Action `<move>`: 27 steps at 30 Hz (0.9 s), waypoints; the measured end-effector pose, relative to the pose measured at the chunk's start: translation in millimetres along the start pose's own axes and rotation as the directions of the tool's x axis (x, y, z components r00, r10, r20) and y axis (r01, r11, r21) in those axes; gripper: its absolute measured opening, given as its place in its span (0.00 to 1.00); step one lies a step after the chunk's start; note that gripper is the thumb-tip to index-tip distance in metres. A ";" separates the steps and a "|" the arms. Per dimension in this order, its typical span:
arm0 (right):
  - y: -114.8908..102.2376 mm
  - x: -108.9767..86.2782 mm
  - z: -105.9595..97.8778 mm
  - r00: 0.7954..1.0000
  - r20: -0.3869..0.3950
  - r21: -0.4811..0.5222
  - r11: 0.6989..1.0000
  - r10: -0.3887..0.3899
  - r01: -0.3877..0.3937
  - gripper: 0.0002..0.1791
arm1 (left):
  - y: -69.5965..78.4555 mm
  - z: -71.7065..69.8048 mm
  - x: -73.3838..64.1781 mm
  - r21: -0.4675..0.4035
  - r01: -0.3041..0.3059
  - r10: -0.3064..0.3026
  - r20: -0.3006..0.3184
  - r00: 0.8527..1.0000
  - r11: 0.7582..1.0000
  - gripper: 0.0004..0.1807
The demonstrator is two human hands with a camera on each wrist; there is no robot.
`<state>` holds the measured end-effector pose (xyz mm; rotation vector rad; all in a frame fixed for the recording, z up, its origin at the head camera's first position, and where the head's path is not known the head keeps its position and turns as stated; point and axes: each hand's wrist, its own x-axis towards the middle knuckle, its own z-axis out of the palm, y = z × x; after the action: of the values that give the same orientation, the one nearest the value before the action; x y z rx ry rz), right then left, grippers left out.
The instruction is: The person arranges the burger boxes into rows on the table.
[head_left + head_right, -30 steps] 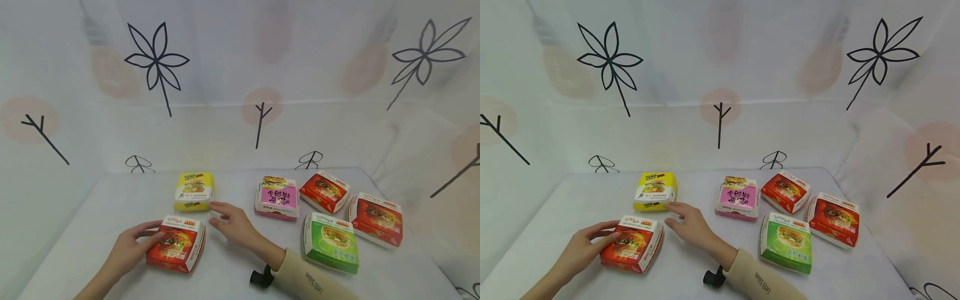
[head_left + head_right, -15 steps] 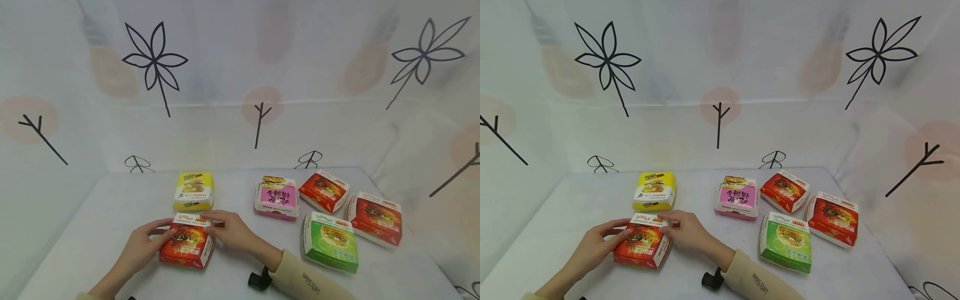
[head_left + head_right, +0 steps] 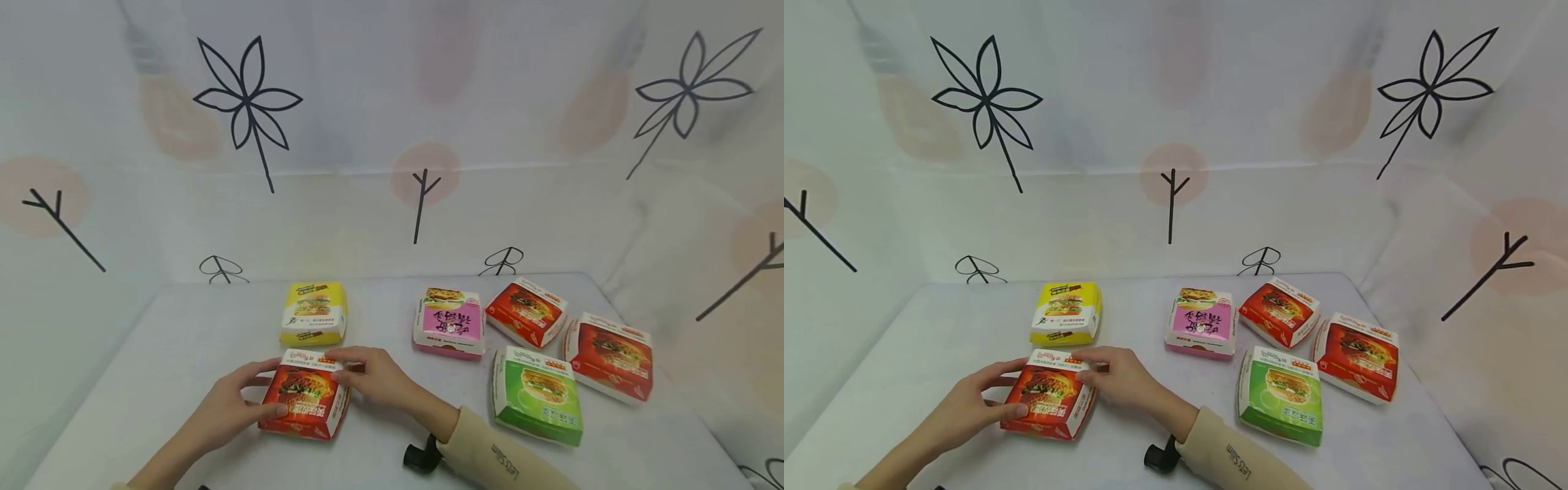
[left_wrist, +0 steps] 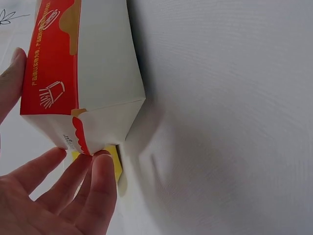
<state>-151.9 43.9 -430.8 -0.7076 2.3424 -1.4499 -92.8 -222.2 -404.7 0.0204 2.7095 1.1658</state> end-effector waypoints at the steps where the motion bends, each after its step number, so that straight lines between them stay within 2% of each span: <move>1: 0.0 -0.1 0.3 1.000 -0.001 0.002 1.000 0.004 -0.004 0.20 | 0.2 -0.1 -0.2 -0.008 0.004 -0.004 0.002 1.000 1.000 0.46; 6: -1.2 -2.2 1.5 1.000 -0.001 0.003 1.000 0.012 -0.012 0.20 | -1.3 -0.2 0.0 -0.022 0.035 -0.035 -0.001 0.999 0.999 0.47; 11: -1.0 -3.6 0.1 1.000 0.015 -0.005 1.000 -0.027 0.028 0.19 | -4.0 -1.8 1.4 -0.019 0.047 -0.047 -0.003 0.999 0.999 0.46; 16: 0.6 -4.4 -5.0 0.998 0.030 -0.017 0.999 -0.047 0.048 0.14 | -5.6 -7.4 2.0 -0.001 0.047 -0.047 -0.028 0.999 0.999 0.40; 22: -2.6 -5.3 -10.4 0.998 0.062 -0.016 1.000 -0.022 0.023 0.12 | -8.4 -11.2 3.6 0.048 0.065 -0.061 -0.074 0.995 0.997 0.35; 27: -5.7 -4.5 -12.8 0.995 0.098 -0.032 0.999 0.022 -0.019 0.16 | -7.1 -11.3 4.1 0.063 0.073 -0.066 -0.102 0.993 0.995 0.34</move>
<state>-153.0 53.9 -420.0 -0.7437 2.2952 -1.3410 -98.4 -234.8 -402.9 -0.1246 2.8100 1.0843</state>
